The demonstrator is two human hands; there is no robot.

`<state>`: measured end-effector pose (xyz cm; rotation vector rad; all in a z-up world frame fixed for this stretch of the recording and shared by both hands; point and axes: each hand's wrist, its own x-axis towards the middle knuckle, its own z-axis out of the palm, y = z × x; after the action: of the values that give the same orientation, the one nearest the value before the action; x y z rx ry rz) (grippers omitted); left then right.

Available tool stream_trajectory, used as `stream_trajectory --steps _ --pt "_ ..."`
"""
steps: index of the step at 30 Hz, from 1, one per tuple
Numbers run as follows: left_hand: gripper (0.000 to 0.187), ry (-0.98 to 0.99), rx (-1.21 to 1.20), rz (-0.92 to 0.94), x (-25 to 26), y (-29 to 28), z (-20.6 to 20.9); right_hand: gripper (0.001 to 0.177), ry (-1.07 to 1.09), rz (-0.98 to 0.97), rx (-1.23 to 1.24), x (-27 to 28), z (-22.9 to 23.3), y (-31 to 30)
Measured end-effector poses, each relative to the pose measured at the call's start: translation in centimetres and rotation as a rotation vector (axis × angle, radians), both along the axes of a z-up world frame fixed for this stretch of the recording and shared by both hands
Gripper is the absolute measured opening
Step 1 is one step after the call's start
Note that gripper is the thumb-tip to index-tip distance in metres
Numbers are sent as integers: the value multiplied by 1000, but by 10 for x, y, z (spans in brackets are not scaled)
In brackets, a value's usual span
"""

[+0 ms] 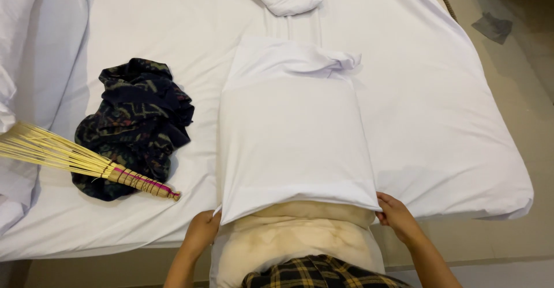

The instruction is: The recorder is putting a fresh pillowcase onto a pillow on a hotel bed.

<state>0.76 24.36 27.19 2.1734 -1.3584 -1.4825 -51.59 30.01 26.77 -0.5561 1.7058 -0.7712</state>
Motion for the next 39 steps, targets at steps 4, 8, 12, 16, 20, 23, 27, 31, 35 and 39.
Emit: stream_trajectory --steps 4,8,12,16,20,23,27,31,35,39 --pt "43 -38 30 -73 2 -6 18 42 -27 30 -60 -18 -18 8" --pt "32 -562 -274 -333 -22 -44 0 45 511 241 -5 9 6 -24" --pt "49 -308 -689 -258 -79 -94 52 51 760 288 -261 53 49 -75" --pt "85 -118 -781 -413 -134 -113 47 76 863 449 -310 90 41 -113" --pt "49 -274 -965 -371 -155 -112 -35 35 1000 500 -425 112 -2 -122" --pt "24 -322 -1210 -284 -153 -126 -69 13 1069 418 -554 104 -17 -131" --pt "8 -285 -1155 -344 -147 -125 -30 5 989 458 -622 86 -2 -138" --pt "4 -289 -1163 -376 -145 -129 0 10 1017 568 -514 79 18 -146" --pt "10 -121 -1052 -356 -146 -135 30 15 866 518 -478 86 40 -148" --pt "16 4 -908 -314 -151 -138 26 22 730 494 -404 105 69 -139"
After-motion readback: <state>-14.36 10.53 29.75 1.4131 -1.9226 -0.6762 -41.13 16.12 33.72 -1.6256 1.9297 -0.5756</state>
